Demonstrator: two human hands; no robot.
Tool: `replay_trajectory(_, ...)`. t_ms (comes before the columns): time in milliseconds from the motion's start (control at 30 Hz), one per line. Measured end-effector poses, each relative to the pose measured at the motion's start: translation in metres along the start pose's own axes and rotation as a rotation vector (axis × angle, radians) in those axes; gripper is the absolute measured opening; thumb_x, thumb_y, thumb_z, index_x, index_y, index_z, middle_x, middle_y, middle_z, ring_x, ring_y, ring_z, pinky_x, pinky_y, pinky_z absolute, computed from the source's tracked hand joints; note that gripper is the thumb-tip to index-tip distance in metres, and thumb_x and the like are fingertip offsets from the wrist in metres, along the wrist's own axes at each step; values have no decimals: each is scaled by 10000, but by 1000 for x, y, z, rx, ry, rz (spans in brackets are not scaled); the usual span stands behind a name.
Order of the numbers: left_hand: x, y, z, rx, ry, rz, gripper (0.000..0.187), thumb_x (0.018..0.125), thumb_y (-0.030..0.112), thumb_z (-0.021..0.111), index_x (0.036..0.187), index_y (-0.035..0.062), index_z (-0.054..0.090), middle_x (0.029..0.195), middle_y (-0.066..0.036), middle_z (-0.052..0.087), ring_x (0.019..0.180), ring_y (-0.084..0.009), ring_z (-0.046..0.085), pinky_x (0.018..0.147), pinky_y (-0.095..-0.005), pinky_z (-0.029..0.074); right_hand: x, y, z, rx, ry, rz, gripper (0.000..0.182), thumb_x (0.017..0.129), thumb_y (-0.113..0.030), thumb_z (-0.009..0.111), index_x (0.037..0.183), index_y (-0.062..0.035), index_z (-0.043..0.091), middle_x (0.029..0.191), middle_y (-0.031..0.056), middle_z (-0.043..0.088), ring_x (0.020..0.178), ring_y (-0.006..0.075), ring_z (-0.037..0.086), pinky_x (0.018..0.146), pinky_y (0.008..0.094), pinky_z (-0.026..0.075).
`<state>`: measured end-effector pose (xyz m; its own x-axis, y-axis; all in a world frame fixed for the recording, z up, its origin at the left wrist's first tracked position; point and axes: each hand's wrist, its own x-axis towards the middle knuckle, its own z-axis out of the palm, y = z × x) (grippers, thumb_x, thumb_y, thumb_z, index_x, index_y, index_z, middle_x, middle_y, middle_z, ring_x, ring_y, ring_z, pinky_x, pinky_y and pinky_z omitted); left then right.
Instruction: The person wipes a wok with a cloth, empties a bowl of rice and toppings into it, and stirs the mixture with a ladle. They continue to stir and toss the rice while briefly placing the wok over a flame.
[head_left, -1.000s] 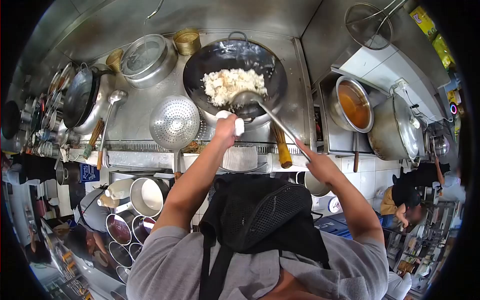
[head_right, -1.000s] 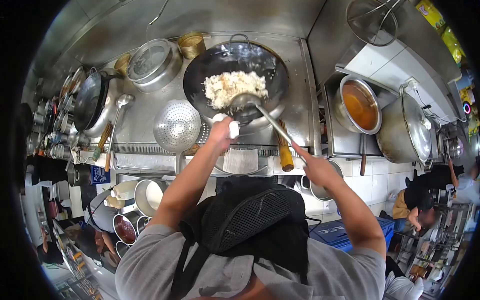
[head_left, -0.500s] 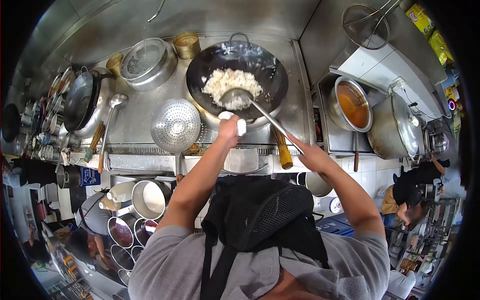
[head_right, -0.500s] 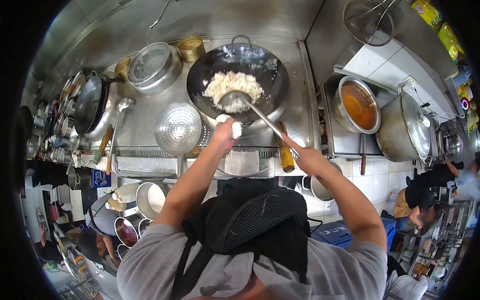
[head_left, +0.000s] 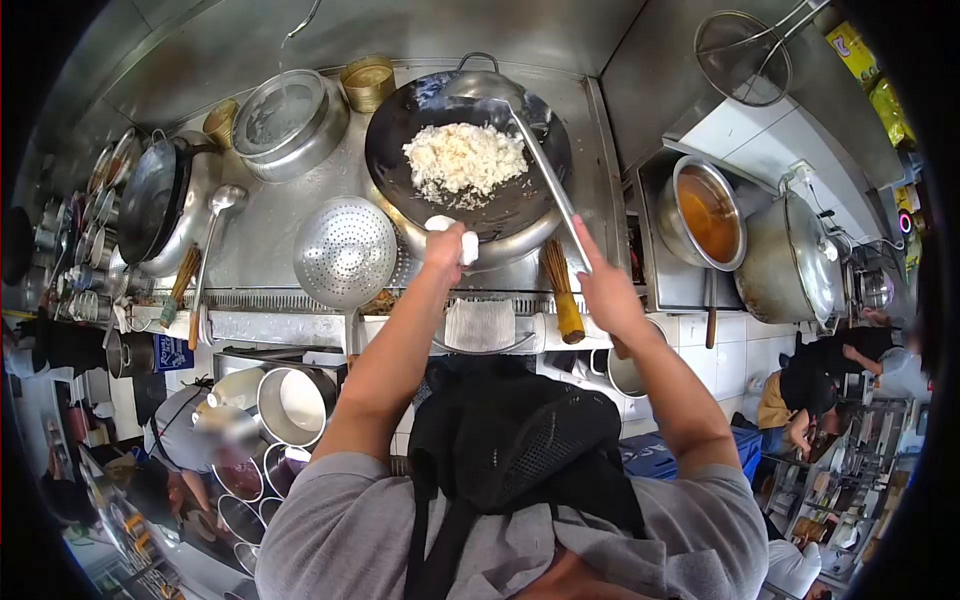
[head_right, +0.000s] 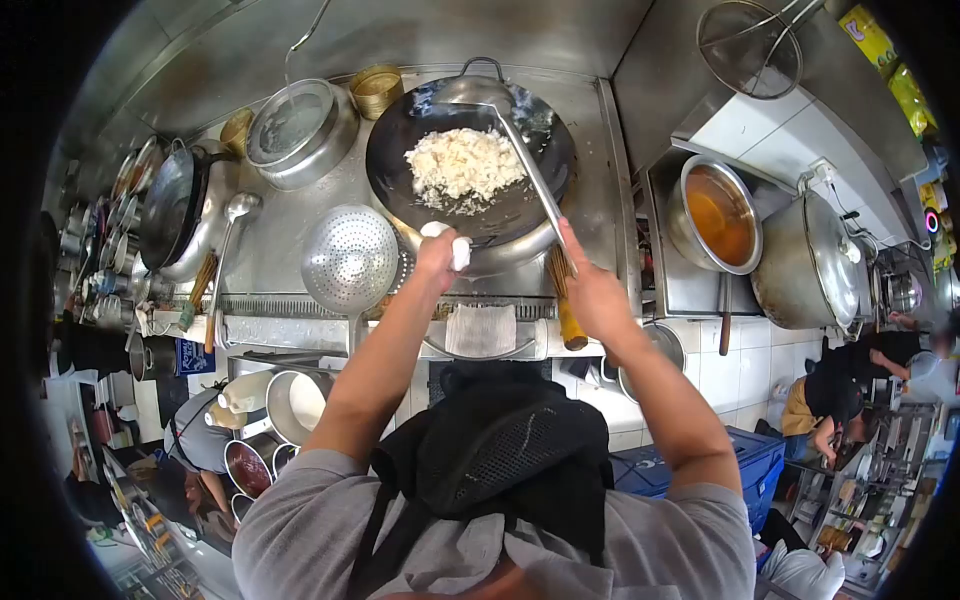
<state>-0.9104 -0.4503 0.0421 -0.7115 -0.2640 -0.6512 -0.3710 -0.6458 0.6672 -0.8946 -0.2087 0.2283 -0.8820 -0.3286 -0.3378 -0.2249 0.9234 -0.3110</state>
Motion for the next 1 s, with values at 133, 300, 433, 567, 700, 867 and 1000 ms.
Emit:
replay_trajectory(133,16,-10,-6,67,-13,39,165,876,178,566,1008,83,540,799,-64,615,625,-198,608,492,-372,489,60,11,54,-313,-190,-18,886,857,-14,495,1533,-365,44,955,262,662,888,392,660,786,477,513)
replay_trajectory(300,4,-7,-13,-56,-13,127,156,886,142,557,996,35,528,813,-84,605,645,-207,613,508,-368,513,41,62,86,42,-120,-240,773,924,-129,520,1543,-321,100,1046,210,657,885,338,658,770,451,517)
replay_trajectory(433,-48,-11,-27,-183,28,234,161,850,82,566,990,16,521,819,-91,603,662,-206,619,519,-350,503,-30,147,108,1496,-490,70,517,1005,-368,460,1416,-58,408,896,85,620,794,189,611,675,336,498)
replay_trajectory(567,-96,-52,-60,-142,145,295,209,787,50,575,986,51,512,826,-52,568,694,-172,588,567,-319,482,-76,248,189,1304,-833,488,389,1002,-324,454,1244,-32,542,830,95,624,695,202,637,605,330,507)
replay_trajectory(700,-135,-70,-100,-71,281,306,231,769,62,583,989,54,514,820,-54,560,676,-170,580,551,-320,492,-49,293,287,948,-720,604,370,998,-299,455,1279,-63,510,808,114,628,634,225,648,578,371,534)
replay_trajectory(867,-166,-69,-139,-1,351,175,188,812,117,592,965,42,512,750,-55,561,569,-173,567,466,-310,486,62,362,458,598,-736,590,384,952,-228,504,1304,-74,492,924,133,672,685,234,673,566,421,539)
replay_trajectory(1000,-166,-76,-158,-25,348,163,181,818,128,595,958,54,506,752,-51,561,568,-164,567,475,-305,489,78,326,448,126,-632,82,447,914,-183,467,1350,-84,470,1145,127,602,942,239,568,768,374,450)
